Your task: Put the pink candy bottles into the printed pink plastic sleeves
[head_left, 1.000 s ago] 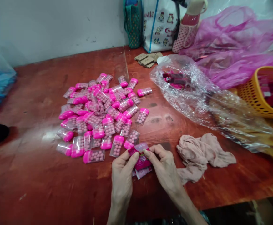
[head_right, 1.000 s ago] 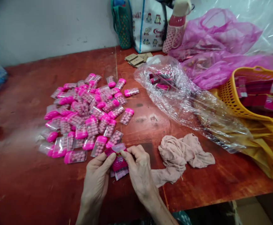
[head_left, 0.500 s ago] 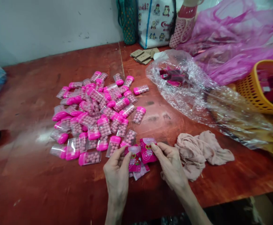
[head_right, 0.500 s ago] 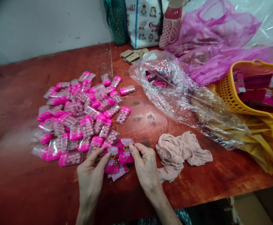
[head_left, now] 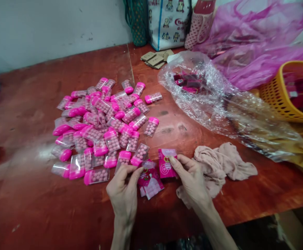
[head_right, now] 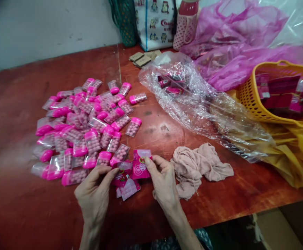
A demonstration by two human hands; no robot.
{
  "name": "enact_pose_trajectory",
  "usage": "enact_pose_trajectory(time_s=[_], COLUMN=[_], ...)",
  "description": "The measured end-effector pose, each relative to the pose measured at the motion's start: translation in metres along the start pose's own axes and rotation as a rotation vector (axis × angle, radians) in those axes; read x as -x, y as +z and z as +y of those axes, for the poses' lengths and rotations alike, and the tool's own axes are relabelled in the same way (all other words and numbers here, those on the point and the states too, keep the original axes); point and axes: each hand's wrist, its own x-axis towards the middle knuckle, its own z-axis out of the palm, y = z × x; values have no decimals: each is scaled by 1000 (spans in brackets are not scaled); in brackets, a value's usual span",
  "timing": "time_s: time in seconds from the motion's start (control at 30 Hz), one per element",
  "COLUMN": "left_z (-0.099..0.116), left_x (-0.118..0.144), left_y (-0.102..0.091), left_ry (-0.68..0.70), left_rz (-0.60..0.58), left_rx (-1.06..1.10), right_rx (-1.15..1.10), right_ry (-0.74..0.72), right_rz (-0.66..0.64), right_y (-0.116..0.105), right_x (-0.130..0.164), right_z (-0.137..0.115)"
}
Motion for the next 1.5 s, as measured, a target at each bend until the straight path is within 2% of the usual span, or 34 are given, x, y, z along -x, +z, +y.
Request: enact_pose_trajectory(time_s=[0.07, 0.1, 0.17, 0.27, 0.4, 0.47, 0.53, 0.63, 0.7, 0.73, 0.8, 0.9, 0.97, 1.0, 1.07, 1.2, 1.3, 1.37, 1.43, 1.5], left_z=[1, 2, 8, 21, 33, 32, 27, 20, 19, 20, 24, 34, 39, 40, 41, 38, 38, 41, 45, 45], left_x=[-7, -12, -26, -43, -42, -35, -29, -25, -24, -23, -17, -7, -4, -4, -6, -13, -19, -22, -24, -21], left_y=[-8, -13, -23, -30, -15, -3, 3, -1, -7, -9, -8, 3, 11, 14, 14, 4, -3, -5, -5, -3], left_ry=[1, 26, 123, 341, 569, 659, 725, 755, 655, 554, 263, -216, -387, -415, -382, -157, -70, -113, -238, -420], left_rz=[-15, -82, -311, -641, -929, -968, -913, -757, -637, -577, -486, -505, -527, -528, -529, -606, -672, -717, -738, -728], left_rx=[14, 20, 16, -68, -332, -467, -501, -321, -197, -146, -9, 284, 400, 412, 355, 138, 122, 145, 209, 348], right_rx=[-30, -42, -65, -90, -115, -129, -140, -163, -188, -203, -232, -250, -248, -214, -44, 541, 790, 808, 717, 583], right_ry=[-23, -30, -29, 3, 41, 41, 28, 0, -18, -24, -31, -29, -23, -27, -76, -294, -385, -388, -336, -256], right_rz=[63, 87, 111, 102, 93, 106, 130, 171, 195, 204, 210, 168, 112, 73, 7, -119, -306, -327, -218, -84], right_y=[-4, -7, -11, -14, -12, -11, -11, -8, -5, -2, 4, 14, 15, 14, 7, -10, -13, -11, -7, -2], right_x=[-1, -1, -1, -1, 0, 0, -1, -1, 0, 1, 4, 11, 15, 17, 19, 16, 12, 12, 14, 18], right_z=[-2, -3, -3, 0, 0, -1, -3, -3, -1, 0, 3, 5, 2, -2, -12, -39, -51, -50, -43, -33])
